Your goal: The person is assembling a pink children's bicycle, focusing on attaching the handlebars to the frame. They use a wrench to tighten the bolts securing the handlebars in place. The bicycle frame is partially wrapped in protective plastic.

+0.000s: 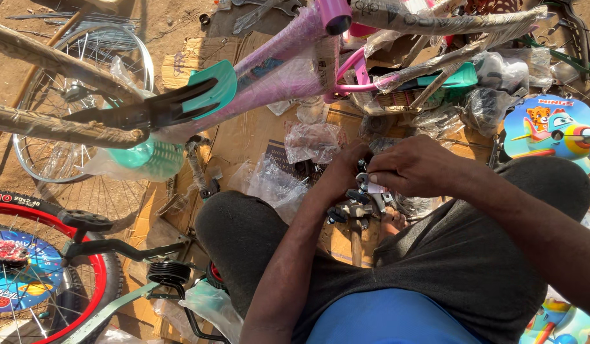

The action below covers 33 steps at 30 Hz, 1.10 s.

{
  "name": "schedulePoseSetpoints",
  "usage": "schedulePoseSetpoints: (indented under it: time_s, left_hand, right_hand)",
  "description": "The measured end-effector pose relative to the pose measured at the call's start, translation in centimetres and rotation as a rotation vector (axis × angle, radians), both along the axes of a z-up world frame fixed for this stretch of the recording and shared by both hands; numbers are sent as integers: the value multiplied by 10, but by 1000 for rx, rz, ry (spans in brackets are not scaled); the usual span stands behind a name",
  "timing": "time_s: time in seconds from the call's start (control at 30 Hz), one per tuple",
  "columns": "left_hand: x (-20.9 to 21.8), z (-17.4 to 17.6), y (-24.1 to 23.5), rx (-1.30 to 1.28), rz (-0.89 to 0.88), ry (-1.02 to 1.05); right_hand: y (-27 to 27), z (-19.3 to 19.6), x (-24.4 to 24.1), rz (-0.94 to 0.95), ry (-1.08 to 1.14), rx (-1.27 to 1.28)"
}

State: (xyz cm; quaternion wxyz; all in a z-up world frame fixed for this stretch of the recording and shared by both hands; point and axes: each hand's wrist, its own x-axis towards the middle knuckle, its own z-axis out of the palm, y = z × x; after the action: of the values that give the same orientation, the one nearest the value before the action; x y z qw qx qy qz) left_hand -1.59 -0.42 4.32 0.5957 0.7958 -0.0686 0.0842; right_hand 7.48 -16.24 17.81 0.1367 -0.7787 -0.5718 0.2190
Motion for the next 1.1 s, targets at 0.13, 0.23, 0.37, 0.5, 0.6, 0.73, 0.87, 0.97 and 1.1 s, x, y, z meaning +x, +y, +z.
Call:
schedulePoseSetpoints:
  time_s: [0.13, 0.23, 0.37, 0.5, 0.6, 0.73, 0.87, 0.97, 1.1]
  left_hand:
    - [-5, -6, -6, 39, -125, 159]
    - [-6, -15, -10, 1, -180, 151]
    - [-15, -26, -22, -140, -199, 153]
    - [-11, -25, -21, -88, -126, 186]
    - [-10, -30, -29, -124, -52, 165]
    - [-3, -37, -29, -42, 14, 125]
    - [-2, -45, -29, -43, -3, 82]
    - [-1, -52, -28, -13, 10, 34]
    - [5, -52, -25, -18, -4, 88]
  right_hand:
    - [10, 0, 1, 101, -16, -222]
    - [9, -4, -1, 148, -20, -196]
    - [4, -21, -4, 153, 25, -180]
    - [-12, -24, -15, -38, 11, -56]
    - [-13, -28, -11, 25, -98, 46]
    - [-20, -34, -7, 4, -147, 103]
    - [-23, -38, -4, 8, -127, 289]
    - [-26, -42, -3, -44, -135, 228]
    - [-30, -55, -12, -131, -193, 334]
